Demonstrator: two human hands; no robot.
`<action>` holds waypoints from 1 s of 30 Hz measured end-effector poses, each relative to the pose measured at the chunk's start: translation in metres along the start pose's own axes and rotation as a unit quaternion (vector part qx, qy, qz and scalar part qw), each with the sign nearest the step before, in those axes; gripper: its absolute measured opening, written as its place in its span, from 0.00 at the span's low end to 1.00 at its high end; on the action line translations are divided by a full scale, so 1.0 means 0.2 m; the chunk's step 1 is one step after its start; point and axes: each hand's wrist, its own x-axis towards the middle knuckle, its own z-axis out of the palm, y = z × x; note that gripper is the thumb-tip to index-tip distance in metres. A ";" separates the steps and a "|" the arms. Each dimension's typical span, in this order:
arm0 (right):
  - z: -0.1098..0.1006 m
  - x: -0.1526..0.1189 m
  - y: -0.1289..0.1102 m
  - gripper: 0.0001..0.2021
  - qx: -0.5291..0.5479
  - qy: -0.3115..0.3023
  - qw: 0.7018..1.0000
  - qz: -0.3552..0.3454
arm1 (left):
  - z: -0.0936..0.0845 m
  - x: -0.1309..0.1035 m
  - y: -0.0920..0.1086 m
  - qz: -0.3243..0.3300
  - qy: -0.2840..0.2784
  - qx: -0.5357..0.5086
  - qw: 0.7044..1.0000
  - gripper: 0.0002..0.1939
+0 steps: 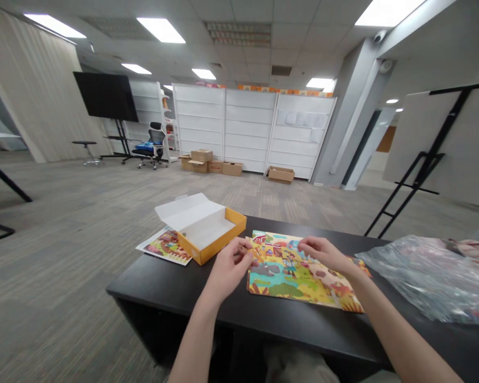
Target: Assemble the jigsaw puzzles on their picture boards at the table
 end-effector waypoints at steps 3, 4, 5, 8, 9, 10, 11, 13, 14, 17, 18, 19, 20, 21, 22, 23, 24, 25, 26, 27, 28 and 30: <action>0.14 0.02 -0.16 0.22 0.146 -0.052 0.988 -0.001 | 0.08 0.01 -0.04 -0.007 -0.059 -0.006 0.998 0.11; 0.17 0.04 -0.20 0.23 0.174 -0.063 0.983 0.002 | 0.10 0.01 -0.05 -0.007 -0.072 0.000 0.997 0.10; 0.19 0.06 -0.23 0.23 0.190 -0.074 0.979 0.007 | 0.11 0.01 -0.06 -0.004 -0.081 0.008 0.997 0.09; 0.23 0.13 -0.26 0.22 0.206 -0.132 0.970 0.000 | 0.13 0.01 -0.08 0.008 -0.082 0.042 0.996 0.07; 0.24 0.16 -0.25 0.21 0.210 -0.145 0.967 -0.005 | 0.13 0.01 -0.09 0.010 -0.076 0.062 0.995 0.06; 0.24 0.19 -0.23 0.20 0.215 -0.145 0.966 -0.009 | 0.13 0.01 -0.09 0.011 -0.069 0.091 0.993 0.05; 0.24 0.22 -0.20 0.19 0.217 -0.127 0.968 -0.010 | 0.13 0.01 -0.09 0.012 -0.062 0.129 0.990 0.05; 0.24 0.26 -0.14 0.18 0.208 -0.061 0.976 -0.007 | 0.11 0.01 -0.09 0.018 -0.048 0.227 0.972 0.07; 0.24 0.28 -0.10 0.18 0.199 -0.025 0.980 -0.008 | 0.11 0.01 -0.09 0.024 -0.044 0.281 0.958 0.09; 0.24 0.32 0.00 0.17 0.164 0.019 0.986 -0.017 | 0.10 0.00 -0.08 0.047 -0.051 0.408 0.910 0.12; 0.25 0.32 0.02 0.16 0.153 0.015 0.988 -0.023 | 0.11 -0.01 -0.08 0.051 -0.057 0.434 0.898 0.12; 0.26 0.33 0.04 0.14 0.138 0.006 0.990 -0.030 | 0.12 -0.01 -0.08 0.052 -0.063 0.450 0.889 0.11; 0.27 0.33 0.06 0.12 0.122 -0.003 0.992 -0.037 | 0.13 -0.01 -0.09 0.051 -0.068 0.460 0.884 0.10; 0.28 0.33 0.07 0.10 0.104 -0.008 0.994 -0.045 | 0.15 -0.02 -0.09 0.048 -0.073 0.467 0.880 0.11; 0.29 0.33 0.08 0.09 0.085 -0.009 0.995 -0.053 | 0.16 -0.02 -0.10 0.044 -0.077 0.473 0.877 0.12; 0.30 0.33 0.09 0.09 0.066 -0.005 0.996 -0.059 | 0.17 -0.02 -0.10 0.040 -0.082 0.478 0.874 0.13; 0.31 0.33 0.10 0.10 0.046 0.001 0.997 -0.063 | 0.19 -0.02 -0.11 0.038 -0.085 0.483 0.871 0.15; 0.32 0.33 0.10 0.12 0.025 0.006 0.997 -0.066 | 0.19 -0.02 -0.12 0.036 -0.089 0.487 0.868 0.16; 0.32 0.33 0.11 0.13 0.003 0.009 0.998 -0.068 | 0.20 -0.02 -0.12 0.034 -0.092 0.490 0.866 0.17; 0.33 0.32 0.11 0.15 -0.021 0.012 0.997 -0.068 | 0.20 -0.02 -0.13 0.034 -0.093 0.490 0.866 0.18; 0.33 0.32 0.11 0.16 -0.044 0.015 0.996 -0.071 | 0.20 -0.02 -0.13 0.034 -0.095 0.488 0.867 0.18; 0.34 0.31 0.11 0.18 -0.085 0.017 0.992 -0.088 | 0.19 -0.01 -0.14 0.035 -0.099 0.480 0.871 0.18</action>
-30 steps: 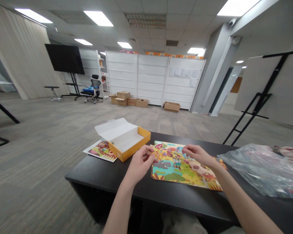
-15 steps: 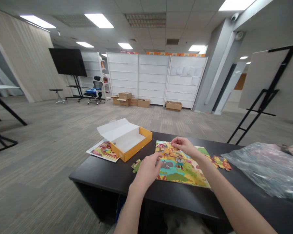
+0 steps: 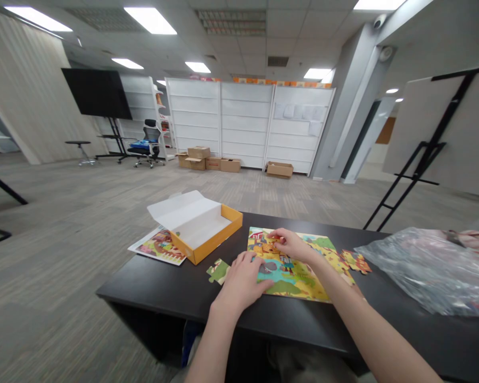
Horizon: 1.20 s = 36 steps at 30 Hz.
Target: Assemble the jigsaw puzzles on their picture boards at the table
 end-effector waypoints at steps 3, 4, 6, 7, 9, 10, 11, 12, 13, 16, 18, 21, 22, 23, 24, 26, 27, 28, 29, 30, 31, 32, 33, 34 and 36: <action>0.01 0.00 -0.02 0.19 -0.042 -0.012 0.998 -0.050 | 0.00 0.00 -0.02 0.006 0.002 -0.010 1.000 0.18; 0.01 0.00 -0.02 0.19 -0.051 -0.021 0.996 -0.064 | 0.00 0.00 -0.02 0.008 0.003 -0.012 1.000 0.18; 0.02 0.00 -0.04 0.18 -0.065 -0.035 0.994 -0.077 | 0.01 0.00 -0.03 0.013 0.007 -0.015 1.000 0.19; 0.03 -0.01 -0.05 0.17 -0.071 -0.039 0.994 -0.079 | 0.01 0.00 -0.03 0.015 0.010 -0.017 1.000 0.19; 0.03 -0.02 -0.07 0.16 -0.082 -0.042 0.992 -0.082 | 0.02 0.00 -0.04 0.017 0.016 -0.021 1.000 0.19; 0.03 -0.02 -0.07 0.15 -0.087 -0.041 0.992 -0.085 | 0.03 0.00 -0.04 0.018 0.019 -0.024 0.999 0.19; 0.03 -0.03 -0.08 0.14 -0.091 -0.040 0.991 -0.089 | 0.03 0.00 -0.05 0.020 0.022 -0.029 0.999 0.19; 0.03 -0.04 -0.08 0.13 -0.094 -0.038 0.990 -0.093 | 0.03 0.00 -0.05 0.021 0.025 -0.035 0.999 0.20; 0.03 -0.04 -0.08 0.12 -0.098 -0.036 0.990 -0.094 | 0.04 0.01 -0.06 0.023 0.026 -0.041 0.999 0.20; 0.02 -0.05 -0.07 0.11 -0.106 -0.033 0.990 -0.092 | 0.04 0.02 -0.08 0.018 0.031 -0.058 0.998 0.20; 0.02 -0.05 -0.06 0.11 -0.111 -0.035 0.989 -0.091 | 0.04 0.03 -0.09 0.012 0.035 -0.063 0.997 0.19; 0.03 -0.04 -0.04 0.11 -0.109 -0.034 0.990 -0.087 | 0.04 0.05 -0.08 0.010 0.037 -0.066 0.997 0.19; 0.03 -0.04 -0.03 0.11 -0.108 -0.032 0.990 -0.084 | 0.04 0.05 -0.08 0.009 0.037 -0.066 0.997 0.20; 0.04 -0.04 -0.03 0.11 -0.108 -0.031 0.990 -0.084 | 0.04 0.05 -0.08 0.007 0.035 -0.065 0.997 0.20; 0.04 -0.04 -0.02 0.12 -0.110 -0.030 0.990 -0.086 | 0.04 0.05 -0.08 0.006 0.034 -0.064 0.997 0.20; 0.05 -0.04 -0.02 0.12 -0.117 -0.028 0.988 -0.095 | 0.04 0.05 -0.08 0.006 0.034 -0.061 0.998 0.20; 0.05 -0.05 -0.02 0.12 -0.122 -0.027 0.987 -0.099 | 0.04 0.05 -0.08 0.007 0.035 -0.060 0.998 0.20; 0.05 -0.05 -0.02 0.12 -0.125 -0.026 0.986 -0.102 | 0.04 0.05 -0.08 0.009 0.038 -0.059 0.997 0.19; 0.05 -0.05 -0.03 0.12 -0.128 -0.026 0.986 -0.103 | 0.04 0.05 -0.08 0.011 0.040 -0.060 0.997 0.19; 0.05 -0.06 -0.03 0.12 -0.128 -0.026 0.986 -0.103 | 0.04 0.05 -0.08 0.013 0.042 -0.060 0.997 0.18; 0.04 -0.06 -0.04 0.12 -0.127 -0.025 0.987 -0.100 | 0.05 0.05 -0.09 0.013 0.042 -0.060 0.997 0.18; 0.04 -0.06 -0.05 0.12 -0.124 -0.022 0.988 -0.095 | 0.05 0.05 -0.09 0.013 0.042 -0.059 0.997 0.19; 0.04 -0.07 -0.05 0.12 -0.119 -0.018 0.989 -0.087 | 0.06 0.05 -0.09 0.011 0.040 -0.059 0.997 0.19; 0.03 -0.07 -0.06 0.13 -0.114 -0.013 0.990 -0.078 | 0.06 0.05 -0.09 0.009 0.039 -0.059 0.997 0.20; 0.02 -0.08 -0.06 0.14 -0.103 -0.004 0.993 -0.066 | 0.06 0.05 -0.09 0.007 0.036 -0.059 0.998 0.20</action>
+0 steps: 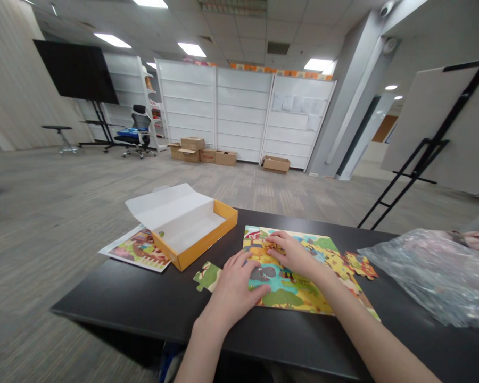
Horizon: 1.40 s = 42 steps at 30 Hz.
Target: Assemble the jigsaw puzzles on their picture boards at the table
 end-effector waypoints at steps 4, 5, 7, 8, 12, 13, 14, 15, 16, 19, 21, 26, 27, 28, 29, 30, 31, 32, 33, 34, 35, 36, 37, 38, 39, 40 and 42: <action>0.00 0.00 0.02 0.12 0.009 0.008 1.000 0.002 | -0.01 0.00 0.00 0.000 -0.002 -0.002 1.000 0.21; 0.00 0.00 0.02 0.11 0.008 0.007 1.000 0.002 | -0.01 -0.01 0.01 -0.001 -0.002 -0.002 1.000 0.21; 0.00 0.00 0.03 0.09 0.004 0.001 1.000 0.004 | -0.01 -0.01 0.01 -0.002 -0.001 -0.004 1.000 0.21; 0.00 0.00 0.04 0.09 0.001 -0.002 1.000 0.005 | -0.01 -0.01 0.01 -0.001 -0.001 -0.005 1.000 0.20; -0.01 0.00 0.03 0.09 -0.019 -0.007 1.000 0.002 | -0.01 -0.01 0.00 0.008 -0.007 -0.006 1.000 0.19; -0.01 0.00 0.03 0.10 -0.022 -0.008 1.000 0.002 | -0.01 -0.01 0.00 0.010 -0.008 -0.005 1.000 0.19; -0.01 0.00 0.03 0.10 -0.024 -0.009 1.000 0.002 | 0.00 -0.01 0.00 0.012 -0.009 -0.005 1.000 0.19; -0.01 0.00 0.03 0.10 -0.025 -0.010 1.000 0.002 | 0.00 -0.01 0.00 0.013 -0.009 -0.003 1.000 0.19; -0.01 0.00 0.03 0.10 -0.027 -0.010 1.000 0.002 | 0.00 -0.01 0.00 0.015 -0.010 0.000 1.000 0.19; -0.01 0.00 0.03 0.11 -0.037 -0.009 0.999 0.006 | -0.01 -0.01 0.01 0.021 -0.015 0.020 0.999 0.19; -0.01 -0.01 0.04 0.11 -0.048 -0.010 0.999 0.010 | -0.01 -0.02 0.03 0.023 -0.021 0.043 0.999 0.20; 0.01 -0.01 0.06 0.11 -0.058 -0.005 0.998 0.016 | 0.01 -0.05 0.09 0.011 -0.022 0.105 0.994 0.20; 0.01 -0.01 0.07 0.11 -0.056 -0.004 0.998 0.017 | 0.01 -0.05 0.10 0.008 -0.022 0.113 0.993 0.20; 0.00 -0.01 0.07 0.11 -0.054 -0.003 0.998 0.018 | 0.00 -0.06 0.11 0.006 -0.023 0.118 0.993 0.20; 0.00 -0.01 0.07 0.11 -0.052 -0.004 0.998 0.019 | -0.01 -0.06 0.12 0.004 -0.023 0.121 0.992 0.20; 0.00 -0.01 0.07 0.11 -0.051 -0.005 0.999 0.019 | -0.03 -0.07 0.11 0.002 -0.022 0.121 0.992 0.20; 0.00 -0.01 0.07 0.11 -0.049 -0.007 0.999 0.019 | -0.06 -0.07 0.11 -0.004 -0.018 0.117 0.993 0.20; -0.01 -0.01 0.07 0.11 -0.046 -0.010 0.999 0.020 | -0.09 -0.08 0.09 -0.016 -0.010 0.112 0.993 0.19; -0.01 -0.01 0.06 0.11 -0.045 -0.013 0.999 0.021 | -0.13 -0.09 0.07 -0.035 0.001 0.107 0.994 0.18; -0.01 -0.01 0.06 0.11 -0.044 -0.016 0.999 0.023 | -0.17 -0.10 0.04 -0.059 0.012 0.104 0.993 0.17; -0.02 -0.01 0.05 0.11 -0.045 -0.019 0.999 0.023 | -0.22 -0.11 0.00 -0.088 0.026 0.104 0.990 0.16; -0.02 -0.01 0.04 0.10 -0.048 -0.021 0.998 0.024 | -0.26 -0.13 -0.03 -0.119 0.030 0.112 0.986 0.16; -0.02 -0.01 0.04 0.10 -0.053 -0.021 0.998 0.024 | -0.30 -0.14 -0.06 -0.151 0.022 0.122 0.981 0.16; -0.02 -0.01 0.03 0.10 -0.058 -0.021 0.998 0.024 | -0.34 -0.16 -0.08 -0.181 0.013 0.132 0.974 0.16; -0.03 -0.01 0.02 0.10 -0.063 -0.021 0.998 0.025 | -0.36 -0.18 -0.09 -0.208 0.007 0.144 0.967 0.17; -0.03 -0.01 0.02 0.10 -0.066 -0.020 0.997 0.026 | -0.38 -0.19 -0.10 -0.228 0.006 0.155 0.961 0.18; -0.03 -0.01 0.01 0.10 -0.067 -0.022 0.997 0.029 | -0.40 -0.20 -0.10 -0.249 0.004 0.168 0.954 0.20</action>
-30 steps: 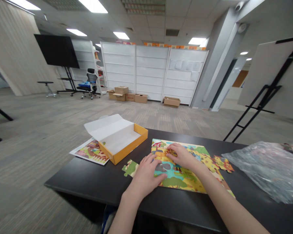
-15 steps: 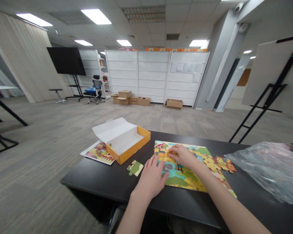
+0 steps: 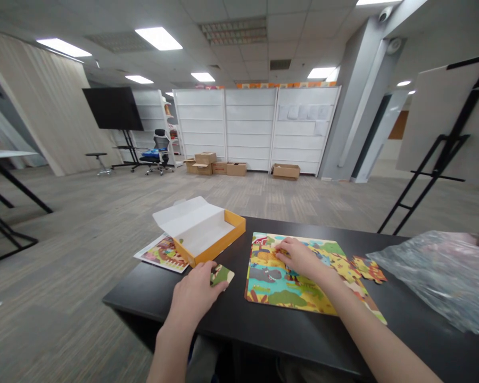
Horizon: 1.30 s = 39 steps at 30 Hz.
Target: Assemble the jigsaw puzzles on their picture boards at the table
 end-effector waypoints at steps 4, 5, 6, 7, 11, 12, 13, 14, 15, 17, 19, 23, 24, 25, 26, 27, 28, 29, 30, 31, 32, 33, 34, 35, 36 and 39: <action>0.00 0.00 -0.01 0.10 0.002 0.003 1.000 0.001 | 0.04 0.01 0.00 0.018 0.001 -0.018 1.000 0.20; 0.00 0.00 -0.01 0.10 0.002 0.005 1.000 0.001 | 0.05 0.02 0.00 0.029 0.005 -0.028 0.999 0.21; 0.00 0.00 -0.01 0.10 0.003 0.007 1.000 0.000 | 0.07 0.03 -0.01 0.041 0.010 -0.039 0.998 0.23; 0.00 0.00 -0.01 0.10 0.003 0.007 1.000 0.000 | 0.09 0.05 -0.02 0.052 0.012 -0.050 0.997 0.24; 0.00 0.00 -0.01 0.10 -0.002 0.008 1.000 -0.001 | 0.12 0.07 -0.03 0.085 0.017 -0.112 0.990 0.29; 0.00 0.00 -0.01 0.10 -0.003 0.008 1.000 -0.001 | 0.13 0.07 -0.02 0.091 0.021 -0.128 0.987 0.30; 0.00 0.00 -0.01 0.10 -0.006 0.008 1.000 -0.001 | 0.13 0.07 -0.02 0.095 0.026 -0.140 0.985 0.31; -0.01 0.00 -0.02 0.10 -0.007 0.007 1.000 -0.001 | 0.13 0.06 -0.02 0.101 0.031 -0.148 0.983 0.32; -0.01 0.00 -0.02 0.10 -0.008 0.005 1.000 -0.001 | 0.12 0.06 -0.01 0.107 0.035 -0.153 0.982 0.32; -0.01 0.00 -0.02 0.10 -0.008 0.001 1.000 0.001 | 0.12 0.06 -0.01 0.107 0.036 -0.170 0.979 0.27; -0.01 0.00 -0.02 0.10 -0.005 -0.001 1.000 0.001 | 0.11 0.07 0.00 0.089 0.045 -0.212 0.972 0.16; -0.02 0.01 -0.03 0.09 0.022 0.021 1.000 -0.005 | 0.11 0.09 0.05 0.041 0.100 -0.355 0.928 0.10; -0.02 0.01 -0.05 0.09 0.037 0.030 0.999 -0.007 | 0.11 0.09 0.07 0.039 0.102 -0.394 0.913 0.12; -0.03 0.01 -0.07 0.09 0.056 0.039 0.998 -0.010 | 0.12 0.09 0.09 0.039 0.094 -0.431 0.897 0.14; -0.03 0.01 -0.09 0.09 0.081 0.045 0.996 -0.016 | 0.13 0.09 0.11 0.041 0.083 -0.464 0.881 0.15; -0.04 0.01 -0.12 0.09 0.114 0.045 0.992 -0.022 | 0.14 0.09 0.13 0.042 0.070 -0.492 0.867 0.15; -0.05 0.01 -0.16 0.09 0.157 0.037 0.987 -0.026 | 0.15 0.09 0.16 0.044 0.062 -0.511 0.856 0.15; -0.05 0.01 -0.19 0.09 0.208 0.022 0.978 -0.028 | 0.16 0.09 0.18 0.048 0.057 -0.522 0.850 0.15; -0.05 0.01 -0.22 0.10 0.265 -0.002 0.964 -0.029 | 0.18 0.09 0.20 0.054 0.054 -0.526 0.847 0.14; -0.05 0.00 -0.24 0.11 0.324 -0.030 0.945 -0.027 | 0.19 0.09 0.23 0.063 0.053 -0.525 0.847 0.13; -0.04 0.00 -0.25 0.13 0.380 -0.058 0.923 -0.022 | 0.21 0.09 0.25 0.072 0.052 -0.519 0.850 0.12; -0.04 0.00 -0.26 0.15 0.428 -0.081 0.900 -0.017 | 0.22 0.08 0.27 0.080 0.049 -0.510 0.855 0.12; -0.03 0.00 -0.26 0.18 0.464 -0.098 0.880 -0.012 | 0.23 0.08 0.30 0.088 0.045 -0.493 0.864 0.11; -0.02 0.00 -0.24 0.21 0.488 -0.104 0.867 -0.005 | 0.23 0.07 0.32 0.097 0.043 -0.468 0.877 0.10; -0.02 0.00 -0.22 0.23 0.499 -0.101 0.861 0.003 | 0.24 0.06 0.34 0.109 0.045 -0.431 0.895 0.08; -0.03 0.02 -0.13 0.21 0.485 -0.038 0.873 0.037 | 0.24 0.03 0.39 0.154 0.055 -0.288 0.944 0.02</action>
